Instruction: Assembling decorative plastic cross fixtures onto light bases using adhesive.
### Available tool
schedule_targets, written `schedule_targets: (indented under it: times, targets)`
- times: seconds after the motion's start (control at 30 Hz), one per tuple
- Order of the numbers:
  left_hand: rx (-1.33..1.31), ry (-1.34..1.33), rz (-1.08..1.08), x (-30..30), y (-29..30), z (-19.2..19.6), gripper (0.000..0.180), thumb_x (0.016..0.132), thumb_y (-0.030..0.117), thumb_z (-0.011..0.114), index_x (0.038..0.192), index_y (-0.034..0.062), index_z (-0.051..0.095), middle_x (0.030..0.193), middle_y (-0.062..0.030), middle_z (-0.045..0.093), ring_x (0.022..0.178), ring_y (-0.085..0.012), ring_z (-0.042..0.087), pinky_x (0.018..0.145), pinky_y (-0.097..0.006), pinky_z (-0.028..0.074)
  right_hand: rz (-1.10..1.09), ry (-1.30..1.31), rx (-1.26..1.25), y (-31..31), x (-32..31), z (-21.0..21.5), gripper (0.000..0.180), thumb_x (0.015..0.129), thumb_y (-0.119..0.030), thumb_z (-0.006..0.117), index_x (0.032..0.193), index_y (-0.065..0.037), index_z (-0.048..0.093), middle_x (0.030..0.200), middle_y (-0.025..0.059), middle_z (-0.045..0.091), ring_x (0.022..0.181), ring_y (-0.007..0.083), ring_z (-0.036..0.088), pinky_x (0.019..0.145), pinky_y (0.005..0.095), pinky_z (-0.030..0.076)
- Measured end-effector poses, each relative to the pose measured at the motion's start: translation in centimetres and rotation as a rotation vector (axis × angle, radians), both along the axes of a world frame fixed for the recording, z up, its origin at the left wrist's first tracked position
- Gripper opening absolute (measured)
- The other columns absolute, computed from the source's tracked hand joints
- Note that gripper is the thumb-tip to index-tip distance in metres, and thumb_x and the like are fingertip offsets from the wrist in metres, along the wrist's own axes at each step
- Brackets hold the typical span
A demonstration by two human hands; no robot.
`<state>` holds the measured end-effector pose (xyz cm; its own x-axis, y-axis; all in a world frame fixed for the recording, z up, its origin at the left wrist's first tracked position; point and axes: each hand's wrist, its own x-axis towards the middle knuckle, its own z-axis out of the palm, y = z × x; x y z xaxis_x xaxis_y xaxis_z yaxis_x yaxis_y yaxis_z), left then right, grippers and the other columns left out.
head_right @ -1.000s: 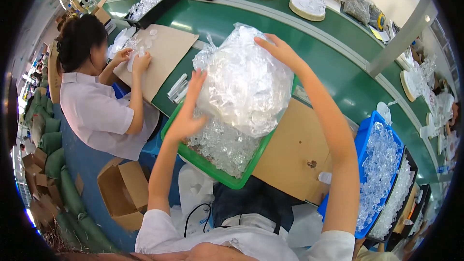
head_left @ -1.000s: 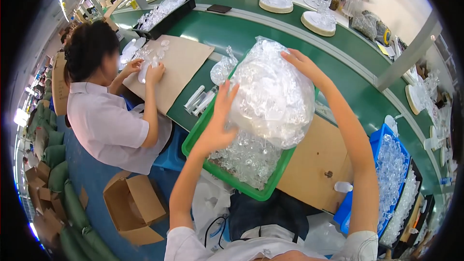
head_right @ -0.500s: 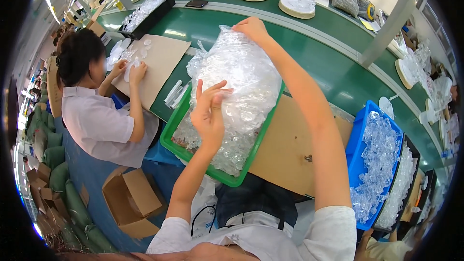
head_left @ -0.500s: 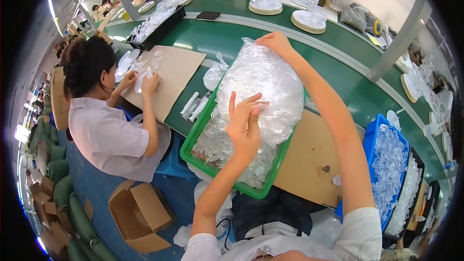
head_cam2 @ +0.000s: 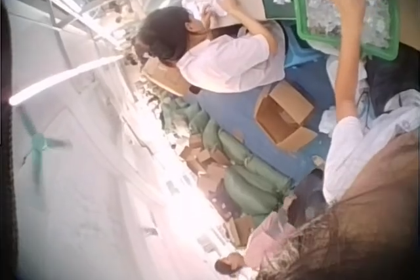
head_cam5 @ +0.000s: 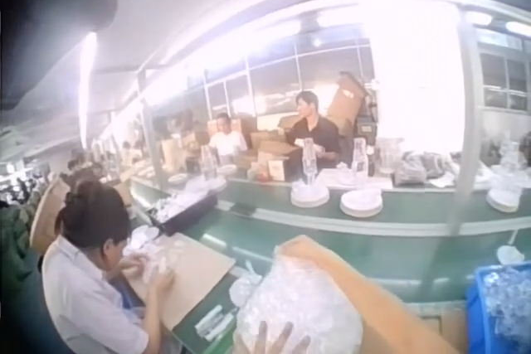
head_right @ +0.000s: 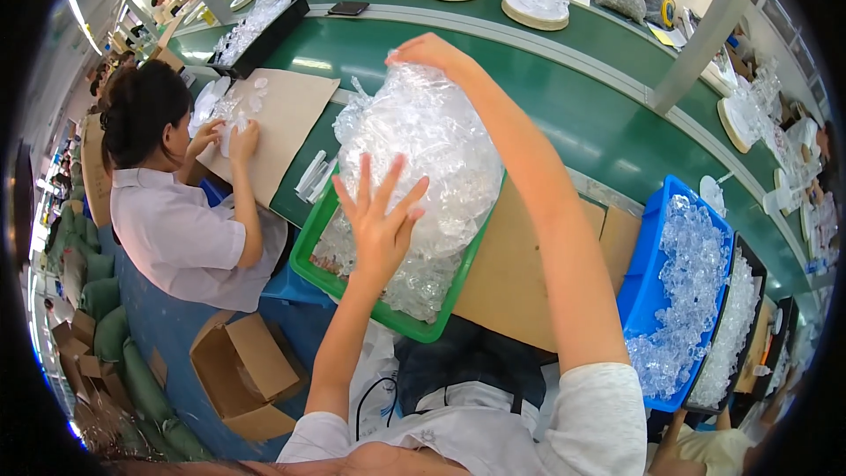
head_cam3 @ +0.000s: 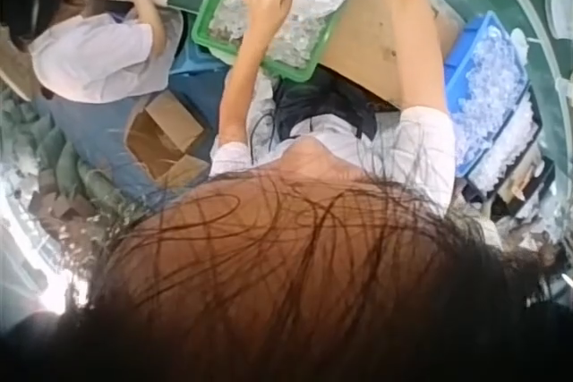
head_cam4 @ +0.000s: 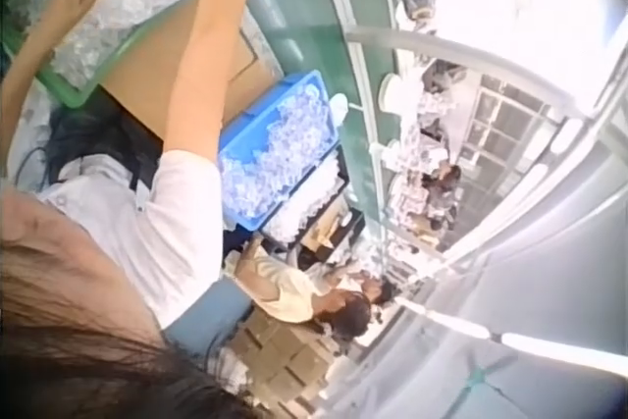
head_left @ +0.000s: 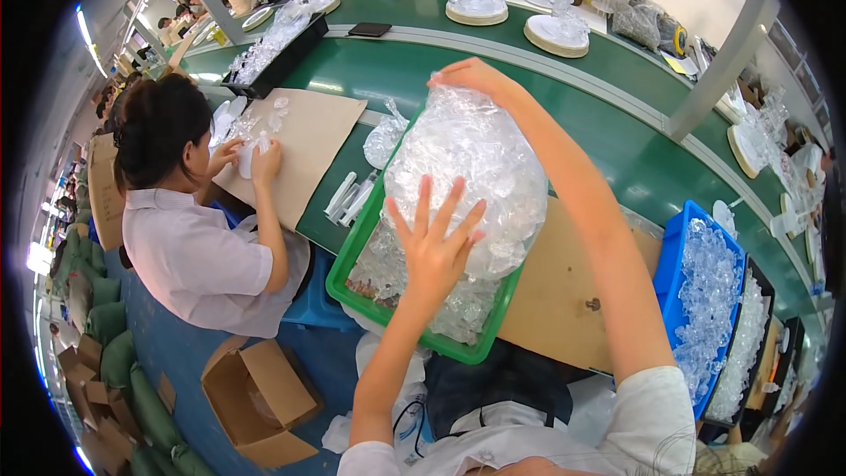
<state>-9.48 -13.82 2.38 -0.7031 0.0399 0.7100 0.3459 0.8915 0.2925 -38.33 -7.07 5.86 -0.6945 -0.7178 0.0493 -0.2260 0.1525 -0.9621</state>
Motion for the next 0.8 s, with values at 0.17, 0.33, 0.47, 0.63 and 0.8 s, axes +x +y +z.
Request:
schedule_targets:
  times: [0.17, 0.33, 0.47, 0.63, 0.8]
  targets:
    - [0.186, 0.138, -0.181, -1.2, 1.0, 0.4, 0.005, 0.08, 0.008, 0.064, 0.084, 0.0078, 0.064, 0.104, -0.0042, 0.068, 0.117, -0.0268, 0.054, 0.11, -0.056, 0.012, -0.112, 0.125, -0.004, 0.8, -0.2, 0.8, 0.023, 0.083, -0.023, 0.064, 0.096, -0.005, 0.072, 0.094, 0.0044, 0.069, 0.089, 0.011, 0.06, 0.084, 0.0243, 0.043]
    - [0.226, 0.231, -0.189, -0.6, 2.4, 1.8, 0.006, 0.081, 0.004, 0.062, 0.076, 0.007, 0.059, 0.092, -0.0033, 0.069, 0.105, -0.0247, 0.062, 0.108, -0.053, 0.018, -0.169, 0.204, -0.125, 0.5, 1.7, 3.5, 0.022, 0.084, -0.022, 0.063, 0.094, -0.005, 0.073, 0.093, 0.0051, 0.07, 0.089, 0.0114, 0.06, 0.085, 0.0246, 0.043]
    - [0.288, 0.246, -0.112, -0.3, 2.6, 3.2, 0.012, 0.086, 0.003, 0.055, 0.075, 0.006, 0.061, 0.086, -0.0032, 0.07, 0.099, -0.0261, 0.064, 0.108, -0.049, 0.02, -0.144, 0.441, -0.151, -0.6, 3.4, 3.8, 0.022, 0.085, -0.022, 0.063, 0.094, -0.004, 0.072, 0.09, 0.0043, 0.07, 0.083, 0.0095, 0.059, 0.078, 0.0232, 0.044]
    - [0.154, 0.109, -0.162, 0.9, 1.7, 2.3, 0.013, 0.087, 0.007, 0.055, 0.094, 0.0027, 0.065, 0.106, -0.0088, 0.065, 0.117, -0.0276, 0.052, 0.109, -0.051, 0.017, -0.382, 0.601, -0.178, 0.1, 3.0, 3.1, 0.02, 0.081, -0.024, 0.065, 0.088, -0.006, 0.072, 0.075, 0.0069, 0.069, 0.064, 0.011, 0.058, 0.061, 0.0257, 0.044]
    - [0.742, 0.057, -0.037, 2.7, -2.4, -1.7, 0.044, 0.091, 0.021, 0.055, 0.131, 0.0041, 0.049, 0.146, -0.0191, 0.027, 0.132, -0.0302, 0.033, 0.109, -0.046, 0.018, -0.421, 0.61, -0.517, 1.5, 2.6, 1.9, 0.019, 0.087, -0.019, 0.062, 0.094, -0.003, 0.071, 0.076, 0.0007, 0.069, 0.059, 0.005, 0.049, 0.055, 0.0207, 0.039]
